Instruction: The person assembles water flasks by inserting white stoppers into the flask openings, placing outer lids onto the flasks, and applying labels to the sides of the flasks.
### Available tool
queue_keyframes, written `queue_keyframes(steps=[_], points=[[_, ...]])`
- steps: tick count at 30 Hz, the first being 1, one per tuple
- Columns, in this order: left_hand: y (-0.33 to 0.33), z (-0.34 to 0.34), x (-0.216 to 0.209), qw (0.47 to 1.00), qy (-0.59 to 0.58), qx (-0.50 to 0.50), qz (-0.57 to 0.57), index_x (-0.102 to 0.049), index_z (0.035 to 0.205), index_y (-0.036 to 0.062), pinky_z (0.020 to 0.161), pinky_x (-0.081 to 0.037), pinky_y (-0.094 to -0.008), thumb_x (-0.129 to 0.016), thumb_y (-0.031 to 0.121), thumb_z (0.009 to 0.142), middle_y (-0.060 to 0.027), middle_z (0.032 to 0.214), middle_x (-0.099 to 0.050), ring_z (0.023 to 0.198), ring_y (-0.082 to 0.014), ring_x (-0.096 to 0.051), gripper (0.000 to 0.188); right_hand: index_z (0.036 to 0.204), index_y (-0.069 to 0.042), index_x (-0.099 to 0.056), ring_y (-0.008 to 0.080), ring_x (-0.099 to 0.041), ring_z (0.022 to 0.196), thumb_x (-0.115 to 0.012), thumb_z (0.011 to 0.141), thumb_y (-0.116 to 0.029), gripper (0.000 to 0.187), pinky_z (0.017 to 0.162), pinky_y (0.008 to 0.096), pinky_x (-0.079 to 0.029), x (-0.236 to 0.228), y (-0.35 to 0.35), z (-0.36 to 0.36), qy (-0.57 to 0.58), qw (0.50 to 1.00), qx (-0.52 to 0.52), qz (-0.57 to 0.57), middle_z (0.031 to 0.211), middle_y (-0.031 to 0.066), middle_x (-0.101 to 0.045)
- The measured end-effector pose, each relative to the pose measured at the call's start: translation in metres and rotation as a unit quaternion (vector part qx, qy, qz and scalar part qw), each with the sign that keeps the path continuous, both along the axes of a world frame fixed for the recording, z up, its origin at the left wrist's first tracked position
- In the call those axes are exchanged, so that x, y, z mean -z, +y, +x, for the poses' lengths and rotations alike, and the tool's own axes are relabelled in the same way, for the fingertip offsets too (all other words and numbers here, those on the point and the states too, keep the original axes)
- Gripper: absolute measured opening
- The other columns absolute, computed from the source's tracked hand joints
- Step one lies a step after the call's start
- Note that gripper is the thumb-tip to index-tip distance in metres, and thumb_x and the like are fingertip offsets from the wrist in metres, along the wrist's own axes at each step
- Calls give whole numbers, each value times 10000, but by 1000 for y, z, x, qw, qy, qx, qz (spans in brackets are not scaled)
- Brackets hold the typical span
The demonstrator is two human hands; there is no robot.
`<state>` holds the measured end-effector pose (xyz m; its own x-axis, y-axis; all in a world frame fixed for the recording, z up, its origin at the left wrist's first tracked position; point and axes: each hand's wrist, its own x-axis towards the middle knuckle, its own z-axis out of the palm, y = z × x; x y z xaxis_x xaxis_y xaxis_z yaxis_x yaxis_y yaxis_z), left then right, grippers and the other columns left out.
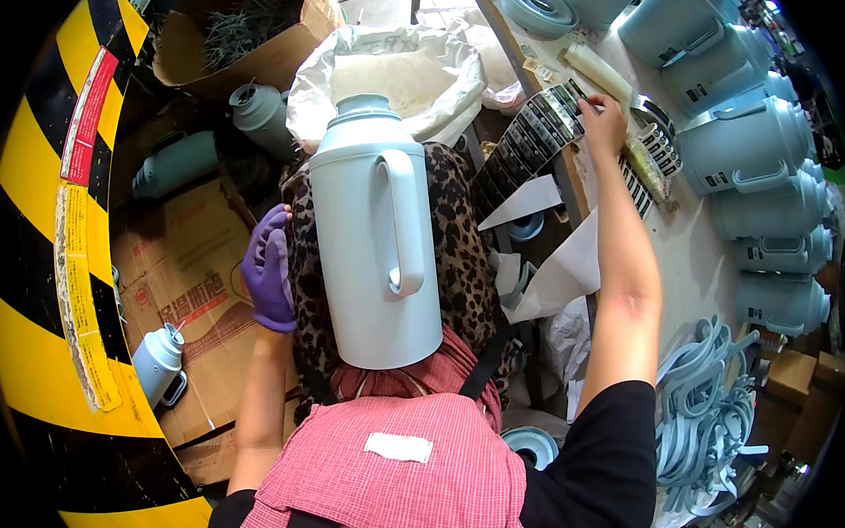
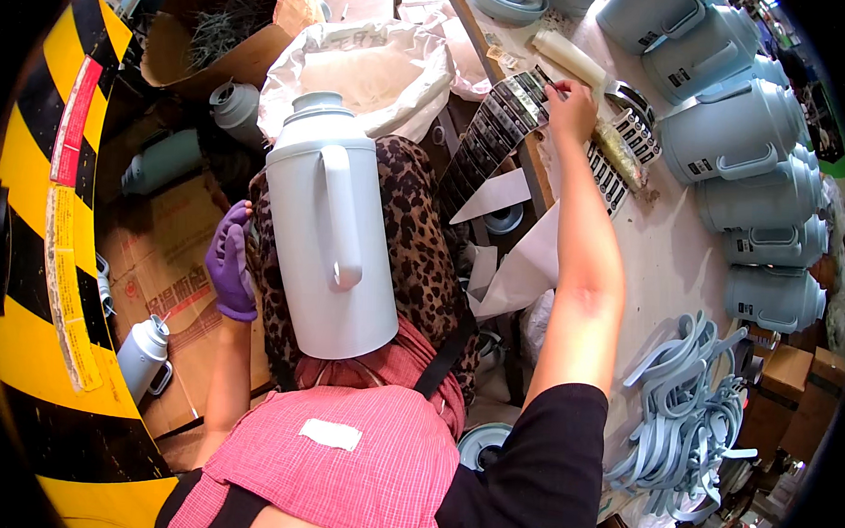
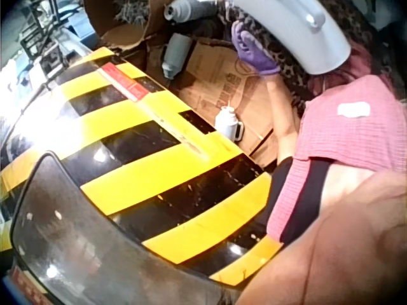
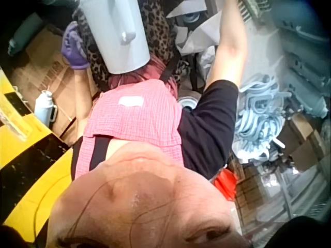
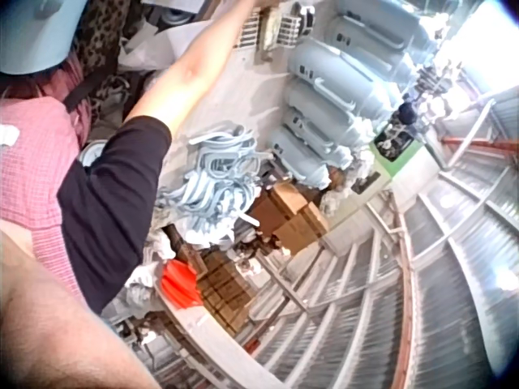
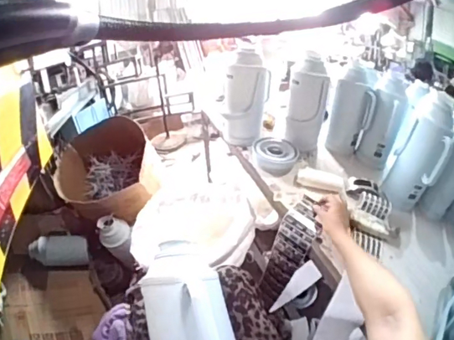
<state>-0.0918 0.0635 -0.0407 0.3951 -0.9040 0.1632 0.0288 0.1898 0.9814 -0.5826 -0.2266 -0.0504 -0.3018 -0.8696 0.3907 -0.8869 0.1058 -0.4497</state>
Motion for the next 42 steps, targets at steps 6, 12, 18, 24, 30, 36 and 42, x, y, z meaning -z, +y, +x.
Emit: queue_keyframes(steps=[6, 12, 18, 24, 30, 36, 42], points=[[49, -25, -19, 976, -211, 49, -39, -645, 1209, -37, 1106, -399, -418, -590, 285, 997, -207, 1387, -559, 1277, -320, -535, 389, 911, -56, -718, 273, -669, 932, -770, 858, -169, 135, 851, 385, -515, -62, 124, 63, -76, 972, -194, -111, 969, 90, -723], [68, -52, -26, 894, -413, 136, -111, -569, 1341, 20, 1160, -303, -563, -576, 554, 962, -257, 1516, -412, 1421, -457, -367, 655, 1097, -47, -715, 232, -686, 1017, -721, 933, -262, 271, 883, 372, -533, -66, 102, 45, -136, 968, -179, -113, 1066, 111, -729], [68, -50, -17, 887, -426, 150, -99, -570, 1327, 19, 1161, -290, -591, -543, 633, 951, -257, 1512, -411, 1410, -481, -362, 721, 1192, -173, -735, 336, -554, 1225, -791, 809, -447, 474, 1088, 462, -397, -1, -10, -12, 5, 999, -33, 8, 1289, 86, -649], [76, -58, -17, 890, -424, 137, -98, -578, 1308, 5, 1158, -293, -591, -578, 592, 944, -254, 1495, -426, 1389, -480, -378, 691, 1054, -212, -788, 333, -583, 1165, -816, 769, -414, 350, 1030, 472, -441, 3, -22, -27, -2, 1000, 28, 4, 1121, 54, -722], [78, -45, -15, 884, -436, 157, -68, -591, 1303, 5, 1160, -276, -611, -601, 588, 920, -253, 1496, -428, 1395, -491, -363, 697, 941, -95, -764, 233, -670, 933, -775, 832, -189, 144, 881, 329, -500, -18, 65, 32, -85, 983, -132, -94, 992, 72, -723], [90, -64, -16, 849, -483, 140, -161, -509, 1362, 22, 1115, -334, -636, -596, 706, 872, -296, 1472, -428, 1389, -517, -365, 846, 1056, 1, -664, 115, -678, 790, -748, 852, 32, 223, 731, 237, -542, -92, 257, 121, -469, 819, -274, 184, 895, 48, -696], [87, -59, 2, 854, -478, 147, -146, -528, 1325, 67, 1129, -353, -606, -740, 444, 857, -262, 1498, -421, 1397, -504, -385, 637, 1052, -4, -612, 100, -684, 804, -766, 823, 61, 284, 746, 236, -569, -71, 298, 170, -583, 654, -279, 393, 884, 37, -679]])
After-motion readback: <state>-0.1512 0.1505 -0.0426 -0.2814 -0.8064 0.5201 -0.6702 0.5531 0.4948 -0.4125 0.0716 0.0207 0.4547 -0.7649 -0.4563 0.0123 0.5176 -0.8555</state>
